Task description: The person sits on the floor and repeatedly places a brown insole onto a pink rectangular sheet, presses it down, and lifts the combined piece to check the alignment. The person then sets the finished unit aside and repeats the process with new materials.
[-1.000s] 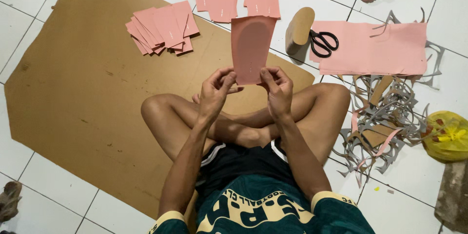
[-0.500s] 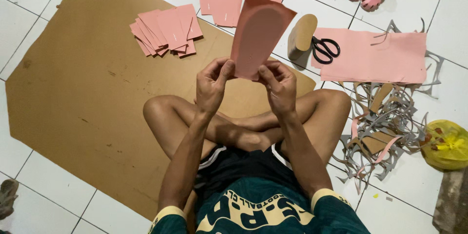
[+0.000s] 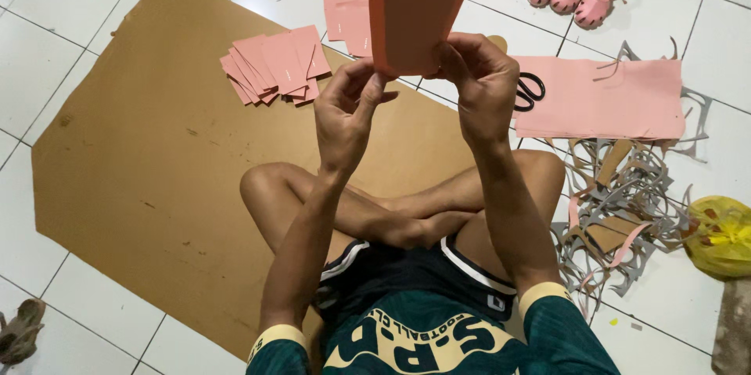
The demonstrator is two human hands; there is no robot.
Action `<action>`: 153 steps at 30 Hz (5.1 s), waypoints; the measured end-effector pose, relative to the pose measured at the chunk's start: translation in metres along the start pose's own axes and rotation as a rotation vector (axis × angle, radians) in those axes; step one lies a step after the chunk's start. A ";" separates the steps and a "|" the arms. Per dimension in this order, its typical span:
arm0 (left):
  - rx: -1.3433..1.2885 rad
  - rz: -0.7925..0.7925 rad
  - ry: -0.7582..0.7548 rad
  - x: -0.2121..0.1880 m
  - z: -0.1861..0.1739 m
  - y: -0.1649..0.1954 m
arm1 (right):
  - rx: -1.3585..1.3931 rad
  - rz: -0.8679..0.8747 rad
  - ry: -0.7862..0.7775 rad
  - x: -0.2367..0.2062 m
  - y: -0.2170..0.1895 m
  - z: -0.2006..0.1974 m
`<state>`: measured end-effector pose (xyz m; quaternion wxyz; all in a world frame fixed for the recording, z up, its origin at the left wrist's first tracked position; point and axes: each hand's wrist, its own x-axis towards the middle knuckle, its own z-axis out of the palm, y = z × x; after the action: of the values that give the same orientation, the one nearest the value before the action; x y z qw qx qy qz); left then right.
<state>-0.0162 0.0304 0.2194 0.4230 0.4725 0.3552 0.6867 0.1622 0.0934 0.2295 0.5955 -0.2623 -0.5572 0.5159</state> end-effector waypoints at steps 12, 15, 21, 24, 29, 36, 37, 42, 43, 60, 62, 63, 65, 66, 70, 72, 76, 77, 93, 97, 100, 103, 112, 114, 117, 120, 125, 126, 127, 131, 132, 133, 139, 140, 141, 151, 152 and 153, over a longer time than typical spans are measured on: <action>-0.373 -0.117 0.276 -0.017 -0.007 -0.042 | 0.079 0.181 -0.045 -0.021 0.019 0.005; -0.502 -0.301 0.240 -0.049 -0.008 -0.066 | 0.023 0.161 -0.011 -0.026 0.027 0.002; -0.451 -0.323 0.168 -0.068 -0.055 -0.062 | -0.222 0.180 -0.122 -0.020 0.014 -0.038; -0.126 -0.363 -0.077 -0.066 -0.054 -0.047 | -0.280 0.190 -0.223 -0.016 0.005 -0.037; 0.181 -0.294 -0.160 -0.059 -0.024 -0.036 | -0.417 0.150 -0.251 -0.020 -0.004 -0.018; 0.345 -0.248 0.036 -0.058 -0.013 -0.049 | -0.827 -0.387 -0.183 -0.036 0.005 -0.009; 0.374 -0.237 0.059 -0.056 -0.014 -0.054 | -0.882 -0.456 -0.184 -0.039 0.009 -0.007; 0.274 -0.215 0.069 -0.044 -0.027 -0.067 | -0.898 -0.674 -0.408 -0.062 0.018 -0.008; 0.159 -0.187 0.047 -0.041 -0.029 -0.068 | -0.866 -0.689 -0.483 -0.064 0.019 -0.011; 0.140 -0.305 -0.146 -0.054 -0.019 -0.052 | -0.406 0.033 -0.003 -0.043 0.021 -0.015; 0.142 -0.305 -0.147 -0.055 -0.018 -0.052 | -0.401 0.081 0.009 -0.045 0.022 -0.015; 0.137 -0.284 -0.152 -0.055 -0.017 -0.052 | -0.404 0.093 0.014 -0.045 0.022 -0.015; 0.149 -0.269 -0.156 -0.055 -0.016 -0.052 | -0.402 0.090 0.021 -0.047 0.022 -0.016; 0.166 -0.274 -0.156 -0.055 -0.016 -0.052 | -0.396 0.076 0.023 -0.047 0.022 -0.016; 0.169 -0.282 -0.159 -0.054 -0.017 -0.052 | -0.450 0.001 0.056 -0.048 0.026 -0.016; 0.178 -0.277 -0.174 -0.054 -0.018 -0.052 | -0.429 0.049 0.048 -0.048 0.028 -0.017; 0.162 -0.262 -0.201 -0.054 -0.018 -0.051 | -0.387 0.082 0.052 -0.050 0.031 -0.020; 0.191 -0.276 -0.210 -0.054 -0.019 -0.051 | -0.397 0.092 0.031 -0.051 0.032 -0.021; -0.319 -0.263 0.372 -0.059 -0.021 -0.103 | -0.154 0.201 0.102 -0.043 0.064 -0.049; -0.177 -0.318 0.193 -0.080 -0.018 -0.105 | -0.335 0.204 0.135 -0.034 0.061 -0.046; 0.009 -0.388 0.077 -0.089 -0.021 -0.105 | -0.371 -0.005 0.080 -0.027 0.052 -0.039; 0.062 -0.373 0.157 -0.090 -0.013 -0.114 | -0.796 -0.350 0.117 -0.029 0.047 -0.020; -0.104 -0.267 0.247 -0.086 -0.016 -0.132 | -1.171 -0.765 0.024 -0.058 0.054 -0.008; -0.078 -0.265 0.248 -0.092 -0.010 -0.131 | -1.170 -0.615 -0.041 -0.054 0.060 -0.015; -0.101 -0.270 0.262 -0.093 -0.005 -0.133 | -1.126 -0.547 -0.136 -0.054 0.068 -0.014; -0.152 -0.249 0.299 -0.087 -0.010 -0.139 | -1.068 -0.502 -0.224 -0.068 0.067 -0.004; -0.016 -0.333 0.357 -0.078 -0.041 -0.143 | -0.769 -0.275 -0.354 -0.091 0.042 0.006; 0.103 -0.337 0.325 -0.076 -0.044 -0.141 | -0.700 -0.156 -0.275 -0.087 0.036 0.005; 0.221 -0.342 0.295 -0.074 -0.045 -0.139 | -0.629 -0.037 -0.201 -0.082 0.029 0.003; -0.008 -0.302 0.205 -0.075 -0.033 -0.120 | -0.194 0.211 -0.330 -0.017 0.010 -0.018; -0.070 -0.278 0.192 -0.075 -0.029 -0.114 | -0.306 0.165 -0.295 -0.005 0.007 -0.019; -0.133 -0.261 0.179 -0.075 -0.025 -0.108 | -0.418 0.127 -0.256 0.004 0.004 -0.020; -0.244 -0.167 0.097 -0.073 -0.005 -0.088 | -0.655 -0.113 -0.124 0.032 0.000 -0.019; -0.229 -0.184 0.104 -0.073 -0.003 -0.086 | -0.638 -0.155 -0.123 0.031 0.001 -0.019; -0.214 -0.201 0.113 -0.072 -0.002 -0.085 | -0.576 -0.119 -0.113 0.031 0.002 -0.020; -0.200 -0.167 0.083 -0.066 -0.002 -0.087 | -0.342 -0.100 -0.017 0.026 0.006 -0.015; -0.221 -0.156 0.082 -0.064 -0.002 -0.087 | -0.318 -0.097 -0.017 0.026 0.004 -0.013; -0.241 -0.146 0.081 -0.062 -0.001 -0.086 | -0.298 -0.111 -0.029 0.027 0.001 -0.011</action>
<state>0.0158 0.0070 0.1209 0.5108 0.3629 0.3206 0.7103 0.1678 0.1213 0.2363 0.5694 -0.3090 -0.6498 0.3976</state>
